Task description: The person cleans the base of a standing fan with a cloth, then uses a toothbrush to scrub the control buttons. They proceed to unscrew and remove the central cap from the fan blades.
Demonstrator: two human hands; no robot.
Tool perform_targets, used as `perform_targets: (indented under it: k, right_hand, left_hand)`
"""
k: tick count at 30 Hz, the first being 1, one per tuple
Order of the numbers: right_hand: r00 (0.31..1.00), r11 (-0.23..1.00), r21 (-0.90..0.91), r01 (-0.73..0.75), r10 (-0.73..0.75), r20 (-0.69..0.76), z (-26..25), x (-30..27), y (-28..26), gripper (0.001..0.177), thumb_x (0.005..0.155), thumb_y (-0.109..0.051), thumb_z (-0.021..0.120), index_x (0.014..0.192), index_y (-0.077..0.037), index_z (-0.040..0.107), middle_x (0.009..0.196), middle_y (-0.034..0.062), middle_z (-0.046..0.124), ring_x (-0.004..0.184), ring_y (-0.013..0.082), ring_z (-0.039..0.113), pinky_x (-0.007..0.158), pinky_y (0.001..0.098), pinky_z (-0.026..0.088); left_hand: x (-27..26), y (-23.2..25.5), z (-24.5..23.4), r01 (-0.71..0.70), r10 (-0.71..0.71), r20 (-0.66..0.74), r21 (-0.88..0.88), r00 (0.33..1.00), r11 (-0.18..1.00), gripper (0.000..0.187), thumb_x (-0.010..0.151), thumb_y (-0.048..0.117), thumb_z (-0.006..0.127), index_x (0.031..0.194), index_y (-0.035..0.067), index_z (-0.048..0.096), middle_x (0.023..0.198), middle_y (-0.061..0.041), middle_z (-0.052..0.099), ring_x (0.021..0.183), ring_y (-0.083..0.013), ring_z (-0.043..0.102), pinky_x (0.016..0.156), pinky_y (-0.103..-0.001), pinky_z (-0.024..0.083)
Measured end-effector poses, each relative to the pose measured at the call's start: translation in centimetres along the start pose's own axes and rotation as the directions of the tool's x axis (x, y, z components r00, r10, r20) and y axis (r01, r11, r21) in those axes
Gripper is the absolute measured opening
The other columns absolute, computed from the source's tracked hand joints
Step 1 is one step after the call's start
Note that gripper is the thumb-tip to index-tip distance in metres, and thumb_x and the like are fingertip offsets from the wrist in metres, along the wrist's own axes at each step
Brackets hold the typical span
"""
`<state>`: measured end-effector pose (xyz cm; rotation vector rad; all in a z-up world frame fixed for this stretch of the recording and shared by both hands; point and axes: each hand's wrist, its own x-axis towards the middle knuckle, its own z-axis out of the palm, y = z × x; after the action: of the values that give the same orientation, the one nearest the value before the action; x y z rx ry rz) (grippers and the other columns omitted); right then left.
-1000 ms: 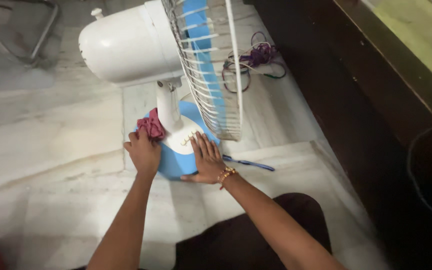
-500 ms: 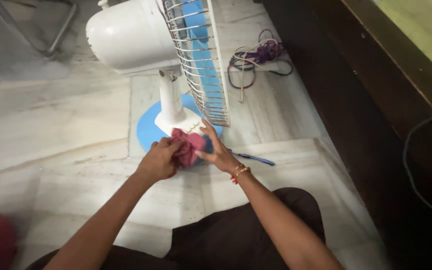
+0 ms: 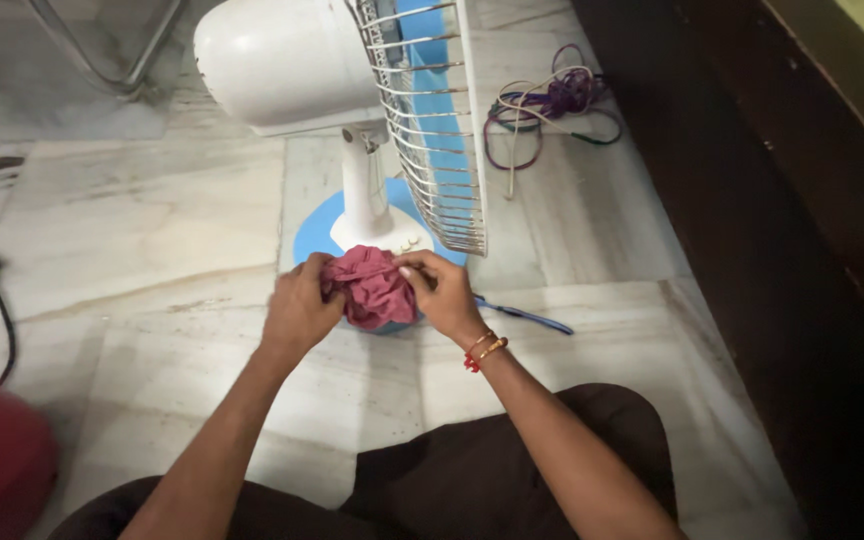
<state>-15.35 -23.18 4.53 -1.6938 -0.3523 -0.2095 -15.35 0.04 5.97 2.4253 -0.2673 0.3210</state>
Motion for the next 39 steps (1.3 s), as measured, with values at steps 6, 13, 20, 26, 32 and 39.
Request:
perform_targets:
  k: [6,13,20,26,32,39]
  right_hand:
    - [0.991,0.954,0.282,-0.105,0.123,-0.047,-0.9,1.0,0.5,0.024,0.1,-0.007,0.062,0.122,0.002,0.065,0.112,0.0086,0.076,0.102,0.0134,0.072,0.085,0.0264,0.056]
    - [0.918,0.921,0.259,-0.29,0.344,-0.195,-1.5,2.0,1.9,0.025,0.1,-0.009,0.061,0.123,0.001,0.067,0.108,0.0105,0.077,0.092,0.0148,0.074,0.076,0.027,0.057]
    - [0.963,0.948,-0.18,0.262,-0.245,0.11,-0.4,2.1,-1.0,0.072,0.084,0.005,0.069,0.151,0.004,0.041,0.144,0.0201,0.053,0.129,0.0322,0.055,0.101,0.0388,0.048]
    - [0.987,0.951,-0.306,0.053,-0.003,0.162,0.1,2.1,-2.4,0.056,0.09,-0.016,0.081,0.14,-0.005,0.058,0.118,0.0105,0.073,0.108,0.0209,0.07,0.097,0.0358,0.055]
    - [0.994,0.992,-0.081,-0.101,0.097,-0.057,-1.2,3.5,-1.4,0.04,0.096,-0.019,0.071,0.133,-0.007,0.063,0.111,0.0042,0.075,0.098,0.0115,0.072,0.091,0.0307,0.058]
    - [0.989,0.944,-0.31,-0.11,0.074,-0.126,-2.4,4.3,1.2,0.04,0.097,-0.025,0.069,0.131,-0.004,0.064,0.117,0.0087,0.074,0.107,0.0187,0.069,0.095,0.0364,0.054]
  left_hand:
    - [1.8,-2.6,0.3,0.388,-0.49,-0.028,-0.572,0.871,0.722,0.041,0.087,0.019,0.061,0.123,0.002,0.049,0.093,-0.015,0.071,0.074,-0.0223,0.072,0.062,-0.035,0.057]
    - [3.4,-6.2,-2.4,0.509,-0.645,0.342,-0.857,0.683,0.085,0.031,0.091,0.037,0.061,0.114,0.017,0.061,0.091,0.0,0.072,0.046,-0.0093,0.044,0.034,-0.026,0.023]
    - [4.1,1.2,-0.9,0.41,-0.177,0.45,-0.498,0.876,0.764,0.044,0.082,0.032,0.082,0.115,0.004,0.072,0.095,-0.005,0.078,0.078,-0.0109,0.07,0.068,-0.025,0.057]
    - [4.1,-2.4,-1.0,0.513,-0.322,0.4,-0.67,0.858,0.536,0.031,0.098,0.026,0.072,0.108,-0.003,0.073,0.081,-0.017,0.071,0.063,-0.026,0.061,0.054,-0.039,0.048]
    - [8.2,-8.6,-1.8,0.031,-0.729,0.027,-0.999,0.684,-0.008,0.024,0.1,0.024,0.063,0.12,0.012,0.061,0.111,-0.003,0.068,0.1,-0.0193,0.069,0.08,-0.042,0.059]
    - [12.8,-9.5,0.5,-0.012,-0.54,0.162,-0.953,0.826,-0.303,0.031,0.102,0.032,0.053,0.127,0.016,0.062,0.125,-0.005,0.067,0.112,-0.0246,0.065,0.099,-0.051,0.054]
